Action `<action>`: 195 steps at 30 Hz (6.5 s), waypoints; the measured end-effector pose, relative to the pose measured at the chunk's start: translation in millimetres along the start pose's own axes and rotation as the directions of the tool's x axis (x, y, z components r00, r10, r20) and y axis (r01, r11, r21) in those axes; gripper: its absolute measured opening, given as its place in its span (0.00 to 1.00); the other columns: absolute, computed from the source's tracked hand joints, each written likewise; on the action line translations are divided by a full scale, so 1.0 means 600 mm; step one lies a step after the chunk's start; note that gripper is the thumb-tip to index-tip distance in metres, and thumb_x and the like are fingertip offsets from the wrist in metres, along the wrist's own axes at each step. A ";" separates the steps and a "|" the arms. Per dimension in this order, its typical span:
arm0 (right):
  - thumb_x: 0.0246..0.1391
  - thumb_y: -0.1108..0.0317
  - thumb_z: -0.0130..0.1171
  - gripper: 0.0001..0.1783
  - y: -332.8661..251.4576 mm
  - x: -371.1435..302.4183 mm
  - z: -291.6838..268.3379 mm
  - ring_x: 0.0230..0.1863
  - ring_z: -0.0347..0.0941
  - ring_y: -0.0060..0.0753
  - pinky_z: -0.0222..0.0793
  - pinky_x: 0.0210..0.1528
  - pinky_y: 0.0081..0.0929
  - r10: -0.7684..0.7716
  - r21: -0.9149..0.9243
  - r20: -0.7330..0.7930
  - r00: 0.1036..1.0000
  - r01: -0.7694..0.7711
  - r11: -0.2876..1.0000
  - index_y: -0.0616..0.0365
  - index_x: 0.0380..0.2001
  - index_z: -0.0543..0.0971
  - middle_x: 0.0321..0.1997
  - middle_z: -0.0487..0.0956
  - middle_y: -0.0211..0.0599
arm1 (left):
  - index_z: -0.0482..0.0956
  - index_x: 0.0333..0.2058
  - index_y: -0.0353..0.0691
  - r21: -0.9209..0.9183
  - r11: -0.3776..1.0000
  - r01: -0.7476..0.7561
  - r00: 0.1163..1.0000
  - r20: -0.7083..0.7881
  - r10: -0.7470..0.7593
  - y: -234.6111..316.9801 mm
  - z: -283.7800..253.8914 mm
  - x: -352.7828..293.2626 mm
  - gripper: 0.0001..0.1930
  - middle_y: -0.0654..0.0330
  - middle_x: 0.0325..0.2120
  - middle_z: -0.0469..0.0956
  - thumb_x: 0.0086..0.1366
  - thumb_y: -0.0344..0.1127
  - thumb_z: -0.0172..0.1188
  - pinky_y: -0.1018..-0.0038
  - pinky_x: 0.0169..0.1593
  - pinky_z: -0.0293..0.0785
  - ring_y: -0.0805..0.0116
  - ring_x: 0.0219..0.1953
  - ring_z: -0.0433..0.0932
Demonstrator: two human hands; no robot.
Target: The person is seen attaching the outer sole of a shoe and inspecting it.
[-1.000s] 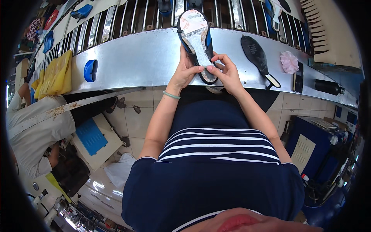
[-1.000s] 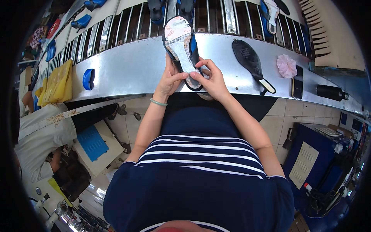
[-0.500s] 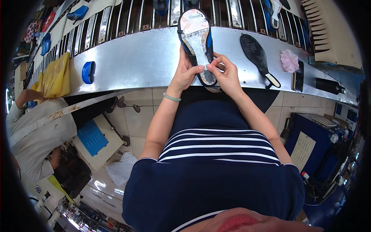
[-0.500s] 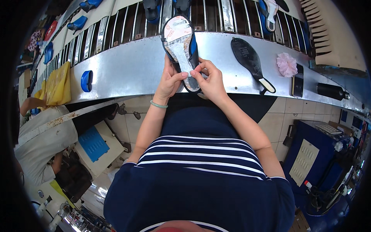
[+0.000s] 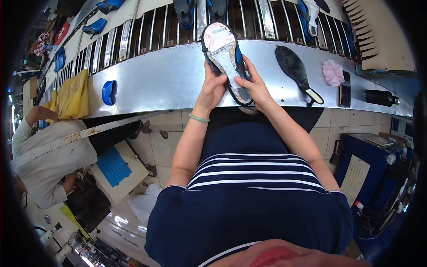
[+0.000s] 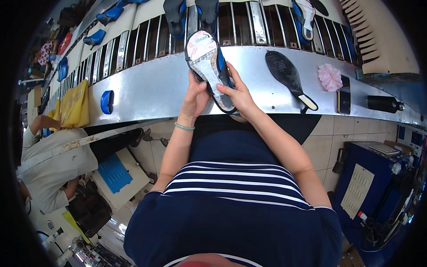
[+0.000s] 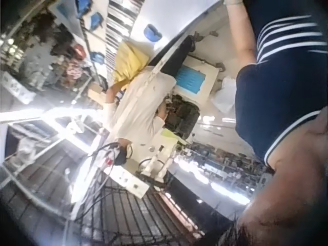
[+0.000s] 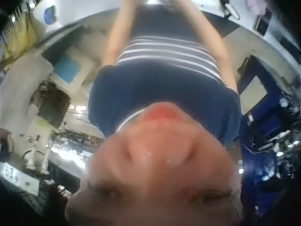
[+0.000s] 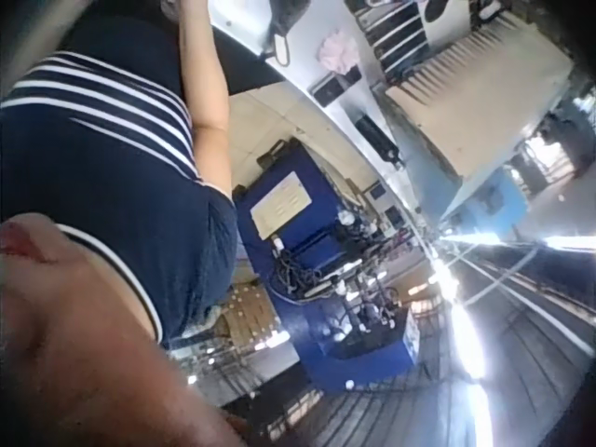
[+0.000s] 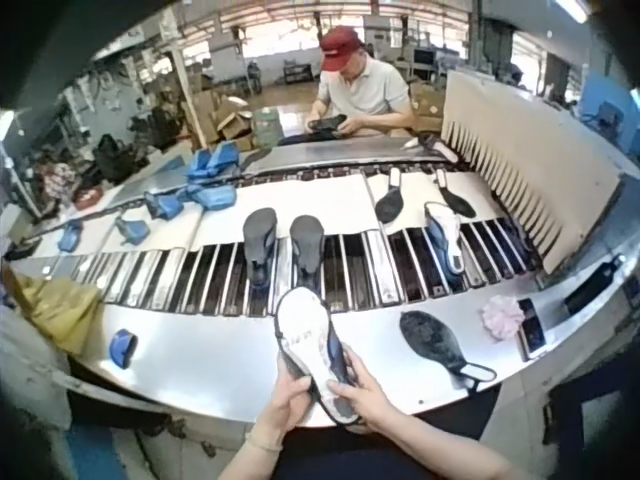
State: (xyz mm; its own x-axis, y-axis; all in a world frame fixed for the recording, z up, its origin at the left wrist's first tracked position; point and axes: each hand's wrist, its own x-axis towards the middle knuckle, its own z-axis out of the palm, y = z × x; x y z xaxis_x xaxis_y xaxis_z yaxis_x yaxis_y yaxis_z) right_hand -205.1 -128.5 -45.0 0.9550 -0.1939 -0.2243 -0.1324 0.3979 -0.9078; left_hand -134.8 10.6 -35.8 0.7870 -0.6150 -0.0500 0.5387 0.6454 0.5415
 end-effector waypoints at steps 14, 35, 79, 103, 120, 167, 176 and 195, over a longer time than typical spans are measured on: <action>0.63 0.66 0.57 0.39 -0.055 0.059 0.000 0.49 0.71 0.22 0.67 0.53 0.21 -0.098 -0.125 0.072 0.993 0.107 0.986 0.56 0.71 0.51 0.62 0.67 0.43 | 0.64 0.56 0.35 0.218 0.976 -0.006 0.987 -0.157 0.042 0.008 -0.004 0.051 0.27 0.53 0.49 0.75 0.58 0.25 0.61 0.69 0.52 0.75 0.64 0.49 0.77; 0.44 0.66 0.67 0.39 -0.099 -0.023 -0.150 0.61 0.63 0.60 0.61 0.61 0.52 -0.494 -1.000 0.015 0.869 0.025 0.014 0.54 0.62 0.67 0.59 0.69 0.56 | 0.72 0.53 0.30 0.400 0.909 -0.119 0.992 0.018 0.122 0.104 0.093 0.096 0.20 0.54 0.45 0.79 0.62 0.25 0.60 0.72 0.51 0.76 0.66 0.45 0.80; 0.60 0.68 0.62 0.15 -0.158 -0.056 -0.052 0.40 0.77 0.20 0.73 0.45 0.20 -0.140 0.017 0.234 0.962 0.140 0.990 0.67 0.45 0.79 0.40 0.82 0.34 | 0.67 0.53 0.32 0.521 0.833 -0.189 0.967 0.245 0.066 0.072 0.160 0.122 0.43 0.47 0.41 0.78 0.65 0.72 0.34 0.63 0.47 0.81 0.57 0.44 0.80; 0.59 0.66 0.62 0.14 -0.180 -0.021 -0.046 0.35 0.79 0.19 0.76 0.38 0.18 -0.094 0.050 0.222 0.971 0.085 0.995 0.68 0.42 0.81 0.36 0.83 0.36 | 0.67 0.52 0.33 0.400 0.917 -0.017 0.960 0.263 -0.097 0.086 0.169 0.129 0.43 0.43 0.42 0.78 0.68 0.71 0.24 0.63 0.48 0.80 0.56 0.44 0.81; 0.59 0.66 0.63 0.13 -0.172 -0.028 -0.045 0.31 0.78 0.18 0.74 0.32 0.16 -0.098 0.028 0.191 0.977 0.094 0.995 0.67 0.39 0.82 0.31 0.83 0.33 | 0.66 0.51 0.31 0.459 0.888 -0.017 0.956 0.267 -0.120 0.088 0.173 0.120 0.27 0.40 0.43 0.76 0.53 0.37 0.55 0.61 0.51 0.77 0.50 0.46 0.79; 0.60 0.65 0.62 0.14 -0.176 -0.033 -0.052 0.31 0.78 0.16 0.74 0.34 0.16 -0.090 0.041 0.142 0.986 0.085 0.996 0.67 0.40 0.81 0.32 0.83 0.33 | 0.70 0.47 0.34 0.468 0.883 -0.013 0.969 0.225 -0.105 0.076 0.193 0.126 0.16 0.43 0.40 0.79 0.61 0.33 0.52 0.63 0.49 0.79 0.54 0.44 0.81; 0.60 0.65 0.62 0.11 -0.180 -0.035 -0.034 0.30 0.76 0.14 0.73 0.32 0.16 -0.089 0.041 0.148 0.985 0.084 0.996 0.65 0.35 0.81 0.29 0.82 0.29 | 0.69 0.44 0.35 0.479 0.878 0.004 0.979 0.176 -0.100 0.083 0.185 0.122 0.13 0.40 0.39 0.79 0.63 0.32 0.52 0.59 0.48 0.81 0.46 0.46 0.80; 0.65 0.62 0.56 0.19 -0.175 -0.038 -0.039 0.19 0.56 0.06 0.50 0.21 0.14 -0.114 -0.027 -0.020 0.993 0.114 0.993 0.61 0.22 0.76 0.16 0.68 0.16 | 0.68 0.44 0.37 0.505 0.862 -0.032 0.974 0.209 -0.086 0.083 0.163 0.132 0.13 0.36 0.41 0.77 0.63 0.36 0.50 0.56 0.49 0.79 0.38 0.49 0.77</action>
State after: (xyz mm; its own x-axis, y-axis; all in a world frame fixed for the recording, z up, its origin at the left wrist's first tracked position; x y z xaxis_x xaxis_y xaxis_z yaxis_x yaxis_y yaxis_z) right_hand -219.2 -186.8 46.9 0.9583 -0.2563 -0.1261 -0.0300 0.3489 -0.9367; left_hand -75.4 -50.2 69.4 0.6575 -0.7492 0.0797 0.2876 0.3474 0.8925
